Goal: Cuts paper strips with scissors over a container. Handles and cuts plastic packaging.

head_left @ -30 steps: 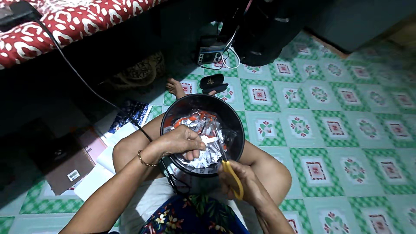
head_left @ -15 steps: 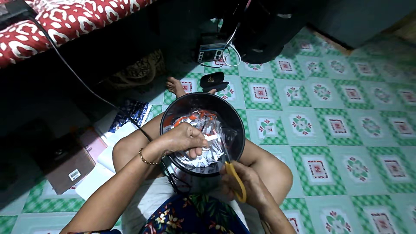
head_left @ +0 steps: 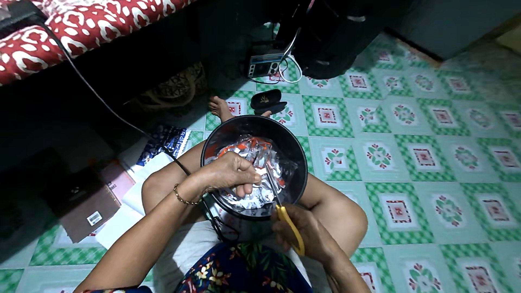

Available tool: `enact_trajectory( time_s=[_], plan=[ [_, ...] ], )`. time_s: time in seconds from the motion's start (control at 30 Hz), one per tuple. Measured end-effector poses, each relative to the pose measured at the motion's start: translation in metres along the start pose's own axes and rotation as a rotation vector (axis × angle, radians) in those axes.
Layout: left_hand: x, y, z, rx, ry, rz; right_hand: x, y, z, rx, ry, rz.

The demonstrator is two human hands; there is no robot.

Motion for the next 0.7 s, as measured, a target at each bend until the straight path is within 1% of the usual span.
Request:
enact_trajectory(
  time_s=[0.07,0.17,0.27,0.37,0.43,0.47,0.5,0.53,0.57,0.6,0.7],
  plan=[
    [0.001,0.000,0.000,-0.003,-0.020,-0.003,-0.003,0.001,0.004,0.028,0.098,-0.058],
    [-0.002,-0.003,0.000,0.008,-0.048,-0.024,-0.004,-0.001,0.007,0.053,0.152,-0.072],
    [-0.004,-0.005,0.001,0.038,-0.068,-0.036,-0.004,-0.004,0.005,0.021,0.094,-0.064],
    [-0.003,-0.007,0.002,0.030,-0.067,-0.034,0.000,-0.005,0.004,0.032,-0.022,-0.029],
    [-0.003,-0.006,0.004,0.021,-0.115,-0.009,0.004,-0.003,0.002,0.044,-0.053,0.001],
    [0.000,-0.007,0.006,0.000,-0.197,0.011,0.006,-0.001,0.002,0.043,-0.060,0.018],
    [0.005,-0.007,0.009,-0.018,-0.356,0.048,0.009,0.001,0.002,0.038,-0.054,0.033],
    [0.011,-0.006,0.015,-0.017,-0.576,0.101,0.012,0.002,0.002,0.025,-0.042,0.047],
    [0.016,-0.006,0.019,0.010,-0.750,0.145,0.015,0.004,0.002,0.007,-0.027,0.056],
    [0.022,-0.007,0.018,0.076,-0.864,0.173,0.018,0.006,0.004,-0.015,-0.006,0.066],
    [0.029,-0.012,0.014,0.194,-1.017,0.229,0.028,0.011,0.011,-0.052,0.008,0.099]
  ],
)
Point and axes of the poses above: each hand's wrist, its own y-axis away from the middle knuckle, its own x-axis out of the back of the hand, z = x × y, the point moved 10 cm from there along -y, towards the middle knuckle, and after that the axes turned 12 degrees about -z, right-handed, at the moved point
